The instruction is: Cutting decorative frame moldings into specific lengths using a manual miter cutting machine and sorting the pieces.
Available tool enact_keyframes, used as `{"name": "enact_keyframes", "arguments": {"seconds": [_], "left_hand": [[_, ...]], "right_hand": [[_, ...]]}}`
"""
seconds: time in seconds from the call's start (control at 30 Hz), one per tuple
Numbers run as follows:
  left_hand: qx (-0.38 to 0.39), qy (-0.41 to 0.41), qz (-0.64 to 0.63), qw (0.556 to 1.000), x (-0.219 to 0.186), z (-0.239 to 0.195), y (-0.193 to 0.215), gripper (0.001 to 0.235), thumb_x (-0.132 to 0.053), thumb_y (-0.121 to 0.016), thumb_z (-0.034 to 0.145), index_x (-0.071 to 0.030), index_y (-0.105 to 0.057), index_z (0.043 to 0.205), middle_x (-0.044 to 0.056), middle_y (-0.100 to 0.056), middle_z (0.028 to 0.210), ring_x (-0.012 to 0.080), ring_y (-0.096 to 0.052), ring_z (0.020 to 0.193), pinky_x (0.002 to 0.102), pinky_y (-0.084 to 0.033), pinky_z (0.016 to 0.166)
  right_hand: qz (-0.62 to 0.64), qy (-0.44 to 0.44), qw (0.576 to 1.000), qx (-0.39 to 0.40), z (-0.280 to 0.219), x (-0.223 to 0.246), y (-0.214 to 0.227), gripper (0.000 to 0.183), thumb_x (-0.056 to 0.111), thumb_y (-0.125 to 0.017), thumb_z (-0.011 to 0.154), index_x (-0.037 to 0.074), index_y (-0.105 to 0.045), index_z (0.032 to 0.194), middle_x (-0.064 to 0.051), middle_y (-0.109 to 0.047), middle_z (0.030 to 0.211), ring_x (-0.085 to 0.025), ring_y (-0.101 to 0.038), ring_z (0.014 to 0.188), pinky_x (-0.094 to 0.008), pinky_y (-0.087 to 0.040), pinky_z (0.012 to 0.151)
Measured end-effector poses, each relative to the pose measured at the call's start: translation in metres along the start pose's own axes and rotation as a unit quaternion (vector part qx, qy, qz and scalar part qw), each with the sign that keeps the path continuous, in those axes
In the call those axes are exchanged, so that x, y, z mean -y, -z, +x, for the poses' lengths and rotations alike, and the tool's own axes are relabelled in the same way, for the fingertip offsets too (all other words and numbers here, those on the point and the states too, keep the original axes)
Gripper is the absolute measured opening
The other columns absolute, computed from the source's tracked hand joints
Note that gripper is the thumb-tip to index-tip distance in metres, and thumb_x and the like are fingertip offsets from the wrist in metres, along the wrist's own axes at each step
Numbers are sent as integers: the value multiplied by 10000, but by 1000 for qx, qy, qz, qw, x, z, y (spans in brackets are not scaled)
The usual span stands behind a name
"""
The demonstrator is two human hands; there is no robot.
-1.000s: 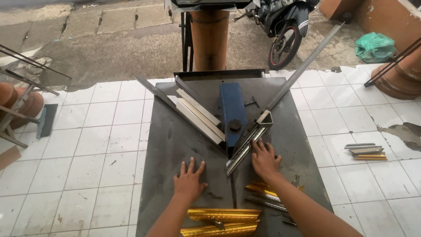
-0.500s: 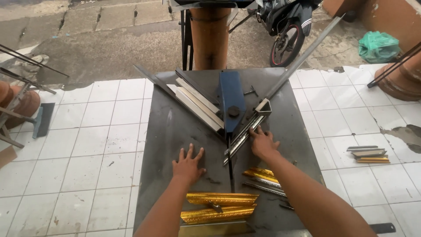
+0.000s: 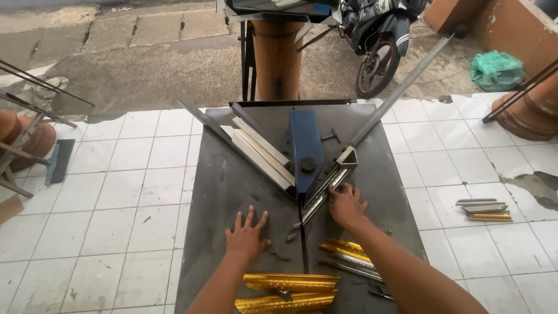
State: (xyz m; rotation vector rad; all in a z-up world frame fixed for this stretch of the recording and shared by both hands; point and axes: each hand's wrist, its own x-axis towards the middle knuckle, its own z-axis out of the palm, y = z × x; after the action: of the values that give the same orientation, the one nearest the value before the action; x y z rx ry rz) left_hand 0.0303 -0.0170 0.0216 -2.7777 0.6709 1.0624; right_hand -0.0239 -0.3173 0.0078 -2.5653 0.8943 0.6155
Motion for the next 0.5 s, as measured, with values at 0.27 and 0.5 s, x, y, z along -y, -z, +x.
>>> {"name": "enact_keyframes", "arguments": {"seconds": [0.27, 0.5], "left_hand": [[-161, -11, -186, 969, -45, 5, -56, 629, -385, -765, 1040, -252, -553, 1617, 98, -488, 1642, 350, -454, 1519, 619, -495, 1154], [-208, -62, -184, 959, -30, -1, -107, 293, -139, -717, 1062, -194, -681, 1348, 63, -690, 1263, 338, -619, 1198, 538, -617, 857]], "right_hand": [[-221, 151, 958, -103, 8, -50, -38, 566, 395, -516, 1113, 274, -444, 1661, 51, -134, 1892, -345, -171, 1707, -691, -374, 1194], [-259, 201, 940, -88, -22, -111, -8, 585, 658, -788, 958, 373, -673, 1456, 53, -580, 1577, -266, -481, 1439, -486, -426, 1074]]}}
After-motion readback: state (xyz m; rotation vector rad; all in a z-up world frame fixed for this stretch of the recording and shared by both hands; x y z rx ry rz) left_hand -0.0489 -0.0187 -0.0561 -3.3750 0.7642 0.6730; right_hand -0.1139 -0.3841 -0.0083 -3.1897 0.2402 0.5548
